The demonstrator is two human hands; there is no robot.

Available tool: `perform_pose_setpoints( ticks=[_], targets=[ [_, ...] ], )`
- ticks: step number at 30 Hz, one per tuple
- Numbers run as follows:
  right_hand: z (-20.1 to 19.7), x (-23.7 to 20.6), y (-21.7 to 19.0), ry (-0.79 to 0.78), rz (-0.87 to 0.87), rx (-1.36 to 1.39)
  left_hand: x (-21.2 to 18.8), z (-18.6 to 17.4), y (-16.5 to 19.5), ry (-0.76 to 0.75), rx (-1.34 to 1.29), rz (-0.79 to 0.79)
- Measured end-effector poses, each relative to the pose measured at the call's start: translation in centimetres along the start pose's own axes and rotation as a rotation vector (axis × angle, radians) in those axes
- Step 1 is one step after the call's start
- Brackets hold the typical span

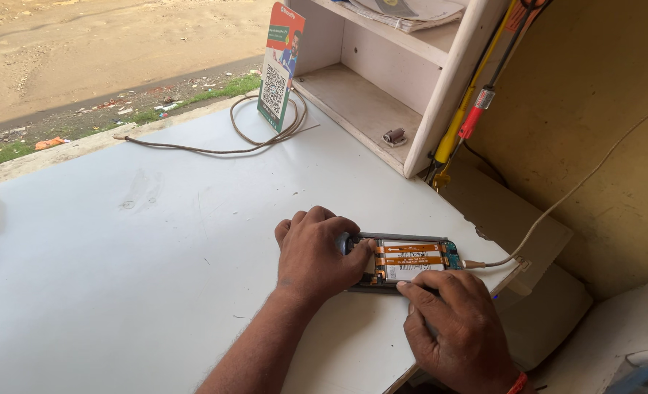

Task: The person works on a smartphone at a counter, prying open the back cover and lifting the battery from the phone body. They use a metal pry tool to work around the battery, then press the back cover closed and hold the reassembled phone.

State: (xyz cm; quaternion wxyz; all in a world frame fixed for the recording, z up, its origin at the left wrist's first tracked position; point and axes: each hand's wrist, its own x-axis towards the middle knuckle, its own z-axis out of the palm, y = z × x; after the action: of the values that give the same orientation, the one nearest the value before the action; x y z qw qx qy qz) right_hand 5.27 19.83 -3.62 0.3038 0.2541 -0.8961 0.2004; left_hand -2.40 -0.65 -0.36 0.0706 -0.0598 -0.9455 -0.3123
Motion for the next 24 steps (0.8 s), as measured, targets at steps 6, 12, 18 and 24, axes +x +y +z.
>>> perform_pose_setpoints(
  ticks=[6,12,18,24],
  targets=[
    [0.0,-0.7,-0.2,0.016,0.015,-0.005,0.2,0.2,-0.6,0.017,-0.098,0.031],
    [1.1,-2.0,0.2,0.029,0.064,0.011,0.8,-0.3,-1.6,-0.106,-0.12,0.08],
    [2.2,-3.2,0.8,0.081,0.089,0.044,0.8,-1.1,-1.7,-0.177,-0.121,0.099],
    [2.8,-3.7,1.0,0.125,0.084,0.072,0.6,-1.6,-1.7,-0.227,-0.111,0.15]
  ],
)
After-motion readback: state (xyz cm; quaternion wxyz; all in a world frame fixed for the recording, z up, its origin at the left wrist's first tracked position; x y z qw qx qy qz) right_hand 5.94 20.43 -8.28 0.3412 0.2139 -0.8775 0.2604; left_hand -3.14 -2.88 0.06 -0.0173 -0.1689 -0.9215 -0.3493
